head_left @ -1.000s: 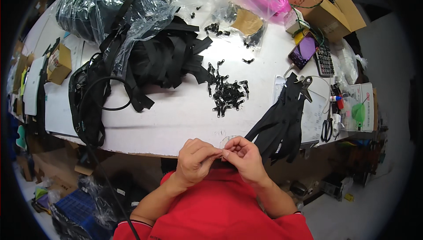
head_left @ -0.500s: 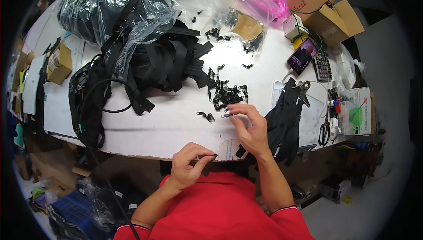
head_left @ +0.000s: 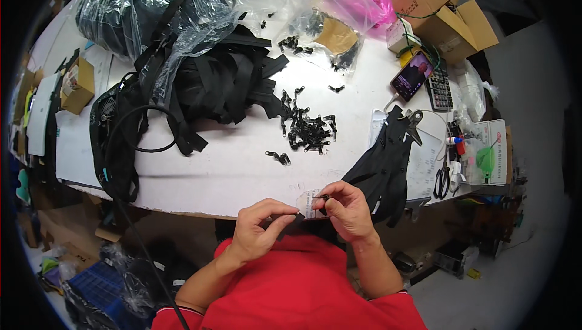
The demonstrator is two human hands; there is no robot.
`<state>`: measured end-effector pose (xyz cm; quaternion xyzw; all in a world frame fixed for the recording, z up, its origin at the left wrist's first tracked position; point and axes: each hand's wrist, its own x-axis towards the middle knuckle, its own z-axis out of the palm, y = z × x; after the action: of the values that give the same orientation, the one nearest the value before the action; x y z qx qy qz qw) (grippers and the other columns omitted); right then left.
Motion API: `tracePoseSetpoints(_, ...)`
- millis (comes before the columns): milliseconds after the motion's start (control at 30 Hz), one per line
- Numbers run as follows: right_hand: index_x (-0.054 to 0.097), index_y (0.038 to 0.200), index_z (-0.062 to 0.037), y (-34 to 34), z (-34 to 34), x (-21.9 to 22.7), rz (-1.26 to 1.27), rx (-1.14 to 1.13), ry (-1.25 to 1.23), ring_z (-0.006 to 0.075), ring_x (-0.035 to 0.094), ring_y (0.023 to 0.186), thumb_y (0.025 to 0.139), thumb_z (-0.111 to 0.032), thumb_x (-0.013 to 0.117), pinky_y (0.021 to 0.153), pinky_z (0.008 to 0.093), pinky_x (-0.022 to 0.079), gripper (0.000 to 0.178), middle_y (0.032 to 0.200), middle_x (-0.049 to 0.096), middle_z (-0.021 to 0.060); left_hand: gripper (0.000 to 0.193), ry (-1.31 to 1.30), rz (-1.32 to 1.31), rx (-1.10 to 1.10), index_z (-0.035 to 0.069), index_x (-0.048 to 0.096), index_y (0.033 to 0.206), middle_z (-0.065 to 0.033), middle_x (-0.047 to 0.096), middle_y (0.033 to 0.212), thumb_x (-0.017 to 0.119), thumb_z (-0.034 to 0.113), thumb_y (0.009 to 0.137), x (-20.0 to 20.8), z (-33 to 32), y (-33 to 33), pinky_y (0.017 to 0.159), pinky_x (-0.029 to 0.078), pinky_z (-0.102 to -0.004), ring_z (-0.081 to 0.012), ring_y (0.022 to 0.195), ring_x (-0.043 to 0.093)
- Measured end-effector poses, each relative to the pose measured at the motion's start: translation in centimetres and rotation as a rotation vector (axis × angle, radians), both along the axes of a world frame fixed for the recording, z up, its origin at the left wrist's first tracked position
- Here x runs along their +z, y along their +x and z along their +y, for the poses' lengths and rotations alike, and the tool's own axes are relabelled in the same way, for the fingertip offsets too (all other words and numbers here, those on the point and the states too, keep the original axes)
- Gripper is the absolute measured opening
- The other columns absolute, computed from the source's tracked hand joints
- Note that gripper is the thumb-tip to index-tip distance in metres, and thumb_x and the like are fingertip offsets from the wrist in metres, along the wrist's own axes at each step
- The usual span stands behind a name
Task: The person attaches small black plastic clips to the ends of black fabric straps. They pick up a strap, insert a clip into the folded end, and press it to secure the connection. The person repeats this process for multiple straps, placing the finished items on the table.
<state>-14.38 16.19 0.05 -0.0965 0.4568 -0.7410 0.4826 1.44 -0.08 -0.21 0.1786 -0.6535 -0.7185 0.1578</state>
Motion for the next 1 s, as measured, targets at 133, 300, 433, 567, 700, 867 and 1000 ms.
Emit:
tracePoseSetpoints(133,0.063,0.115,-0.0022,0.4,0.6,-0.7,-0.246,-0.009,-0.124,0.0189,0.069,0.093,0.095,-0.012,0.07,0.088,0.0326,0.054,0.023,0.096,0.071,0.0087,0.014,0.057,0.019,-0.01,0.0,0.074,0.102,-0.0093,0.073,0.092,0.071,0.0,0.089,-0.2,0.3,0.0,0.069,0.052,-0.0235,-0.011,0.079,0.067)
tracePoseSetpoints(300,0.063,0.113,-0.0042,0.6,1.0,-1.1,-0.322,-0.018,-0.109,0.0229,0.067,0.092,0.093,-0.016,0.072,0.087,0.0347,0.052,0.025,0.093,0.071,0.0059,0.014,0.087,0.01,-0.033,-0.002,0.073,0.102,-0.0098,0.072,0.095,0.07,-0.003,0.089,0.0,0.4,0.0,0.074,0.052,-0.0243,-0.012,0.084,0.067)
tracePoseSetpoints(433,0.063,0.112,-0.0045,0.7,1.1,-0.7,-0.422,-0.048,-0.103,0.0241,0.066,0.09,0.094,-0.017,0.071,0.086,0.0354,0.052,0.024,0.093,0.071,0.0046,0.014,0.121,-0.004,-0.058,-0.003,0.072,0.102,-0.0093,0.071,0.098,0.068,-0.007,0.089,0.2,0.4,0.1,0.078,0.051,-0.0237,-0.0113,0.088,0.065)
tracePoseSetpoints(567,0.063,0.114,-0.0046,0.9,1.2,-0.7,-0.361,-0.073,-0.037,0.0253,0.067,0.094,0.095,-0.017,0.07,0.087,0.0353,0.052,0.023,0.095,0.071,0.0058,0.014,0.149,-0.009,-0.061,-0.003,0.072,0.103,-0.0088,0.071,0.098,0.068,-0.007,0.09,0.4,0.4,0.1,0.078,0.051,-0.0232,-0.0109,0.089,0.065)
tracePoseSetpoints(700,0.064,0.114,-0.0045,1.5,0.8,-0.3,-0.295,-0.043,-0.042,0.0234,0.067,0.102,0.096,-0.01,0.068,0.091,0.0345,0.053,0.02,0.104,0.071,0.0093,0.014,0.175,0.015,-0.044,-0.003,0.071,0.103,-0.008,0.072,0.098,0.068,-0.006,0.09,0.2,0.7,0.2,0.079,0.052,-0.0236,-0.0105,0.088,0.066)
tracePoseSetpoints(867,0.067,0.106,-0.0028,2.7,0.1,0.2,0.303,-0.098,0.025,0.0249,0.065,0.1,0.088,-0.005,0.076,0.089,0.0343,0.051,0.02,0.101,0.071,0.0093,0.013,0.251,0.055,0.001,-0.003,0.068,0.105,-0.006,0.072,0.095,0.068,-0.002,0.092,0.6,1.3,-0.3,0.077,0.054,-0.0234,-0.0082,0.086,0.067)
tracePoseSetpoints(1000,0.069,0.098,-0.0015,1.9,-0.3,1.1,0.958,-0.079,0.064,0.0222,0.063,0.095,0.078,0.003,0.081,0.084,0.033,0.05,0.023,0.098,0.071,0.0093,0.015,0.256,0.057,0.016,-0.003,0.066,0.107,-0.0055,0.071,0.093,0.068,-0.002,0.092,0.5,1.6,-0.1,0.075,0.053,-0.0224,-0.0066,0.085,0.065)
